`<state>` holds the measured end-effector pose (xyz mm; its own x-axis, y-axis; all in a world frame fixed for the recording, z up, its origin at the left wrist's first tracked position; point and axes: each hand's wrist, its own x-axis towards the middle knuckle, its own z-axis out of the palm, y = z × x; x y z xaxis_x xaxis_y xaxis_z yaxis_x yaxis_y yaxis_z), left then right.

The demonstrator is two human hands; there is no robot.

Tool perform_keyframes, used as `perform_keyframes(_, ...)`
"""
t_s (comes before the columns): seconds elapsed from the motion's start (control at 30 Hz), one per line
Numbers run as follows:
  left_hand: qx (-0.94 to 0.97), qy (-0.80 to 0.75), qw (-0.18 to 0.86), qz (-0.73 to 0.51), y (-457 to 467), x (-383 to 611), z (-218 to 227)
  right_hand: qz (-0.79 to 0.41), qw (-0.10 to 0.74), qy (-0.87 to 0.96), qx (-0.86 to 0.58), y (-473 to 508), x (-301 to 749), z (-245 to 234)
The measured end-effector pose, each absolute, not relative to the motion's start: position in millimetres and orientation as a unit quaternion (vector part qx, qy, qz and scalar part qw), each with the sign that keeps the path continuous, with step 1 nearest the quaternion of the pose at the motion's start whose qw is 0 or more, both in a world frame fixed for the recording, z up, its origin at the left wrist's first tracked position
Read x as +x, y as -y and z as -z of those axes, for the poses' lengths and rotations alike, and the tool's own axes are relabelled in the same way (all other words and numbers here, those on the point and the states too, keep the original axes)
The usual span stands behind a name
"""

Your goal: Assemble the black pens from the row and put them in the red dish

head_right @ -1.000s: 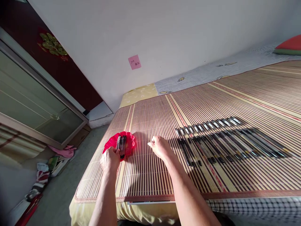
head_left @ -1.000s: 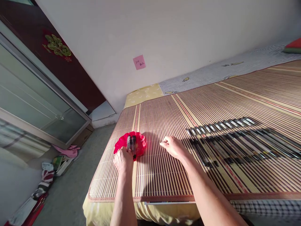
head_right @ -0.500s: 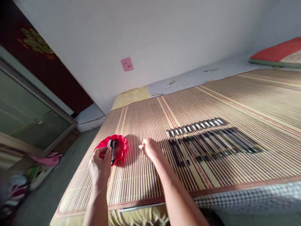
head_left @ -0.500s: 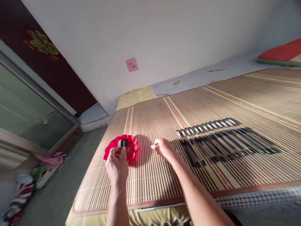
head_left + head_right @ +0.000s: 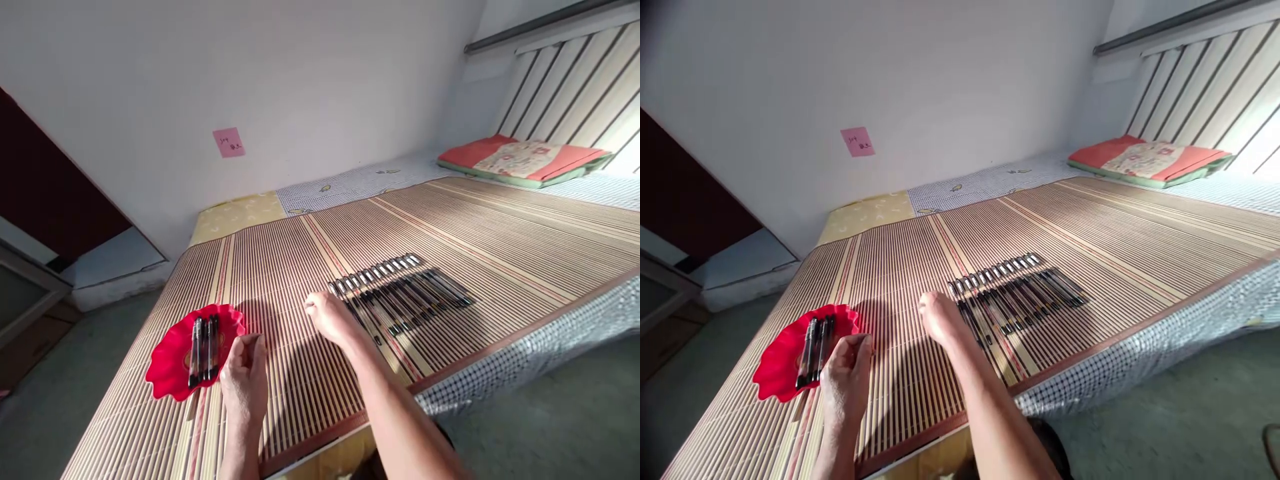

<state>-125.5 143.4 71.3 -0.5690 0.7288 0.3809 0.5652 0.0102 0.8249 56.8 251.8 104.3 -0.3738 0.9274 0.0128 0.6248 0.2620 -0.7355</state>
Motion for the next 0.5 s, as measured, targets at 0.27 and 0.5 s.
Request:
perform_keyframes(0.27, 0.45, -0.705, 0.09, -0.541, -141.5, -117.0, -74.9, -0.224, 0.211, 0.735, -0.604, -276.4, 129.4, -110.9)
perform_keyframes(0.5, 0.471, -0.702, 0.122, -0.52, -144.3, -106.2, -63.1, -0.257, 0.13, 0.761, -0.582, -268.0, 123.3, -108.2)
